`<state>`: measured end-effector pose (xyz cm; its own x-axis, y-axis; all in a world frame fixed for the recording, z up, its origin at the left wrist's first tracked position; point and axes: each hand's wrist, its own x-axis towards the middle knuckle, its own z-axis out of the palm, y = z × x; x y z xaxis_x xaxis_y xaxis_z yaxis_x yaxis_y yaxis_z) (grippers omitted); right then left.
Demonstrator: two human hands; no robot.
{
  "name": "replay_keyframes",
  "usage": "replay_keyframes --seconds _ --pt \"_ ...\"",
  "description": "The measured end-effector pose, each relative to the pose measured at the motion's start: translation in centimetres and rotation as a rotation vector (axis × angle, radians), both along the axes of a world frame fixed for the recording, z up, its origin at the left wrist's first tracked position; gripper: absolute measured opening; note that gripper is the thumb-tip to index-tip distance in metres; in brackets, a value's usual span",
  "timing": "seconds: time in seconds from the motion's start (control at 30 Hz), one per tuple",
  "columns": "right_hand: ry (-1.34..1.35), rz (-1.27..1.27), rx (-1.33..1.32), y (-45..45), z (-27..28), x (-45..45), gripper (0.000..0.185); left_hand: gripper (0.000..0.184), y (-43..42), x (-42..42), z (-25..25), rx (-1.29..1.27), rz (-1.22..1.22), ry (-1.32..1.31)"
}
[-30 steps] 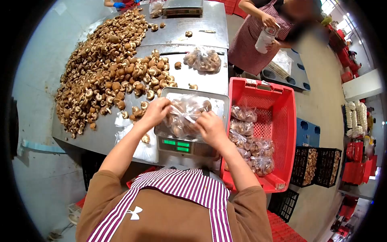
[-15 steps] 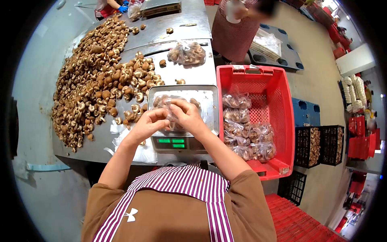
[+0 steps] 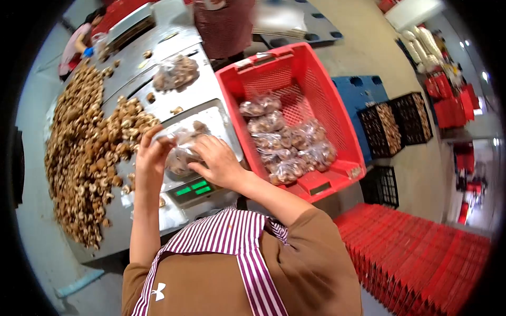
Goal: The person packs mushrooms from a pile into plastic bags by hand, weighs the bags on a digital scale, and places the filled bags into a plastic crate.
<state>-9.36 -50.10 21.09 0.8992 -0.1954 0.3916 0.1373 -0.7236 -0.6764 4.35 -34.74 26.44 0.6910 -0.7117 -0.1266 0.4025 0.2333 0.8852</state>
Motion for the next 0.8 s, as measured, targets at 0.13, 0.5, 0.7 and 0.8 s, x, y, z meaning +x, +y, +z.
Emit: replay_keyframes --seconds 0.13,0.5,0.7,0.8 --pt "-0.011 -0.036 -0.037 -1.8 -0.4 -0.4 0.059 0.049 -3.1 -7.4 2.8 0.002 -0.387 -0.194" --pt "0.266 -0.436 -0.201 -24.9 -6.2 -7.5 0.031 0.036 1.4 -6.6 -1.6 0.284 -0.299 -0.058" --pt "0.743 -0.391 -0.634 -34.4 -19.6 -10.7 0.042 0.031 8.0 -7.4 -7.1 0.529 -0.171 -0.025" --pt "1.170 -0.427 -0.298 -35.1 -26.3 -13.3 0.037 0.031 11.5 -7.7 -8.6 0.630 -0.052 -0.045"
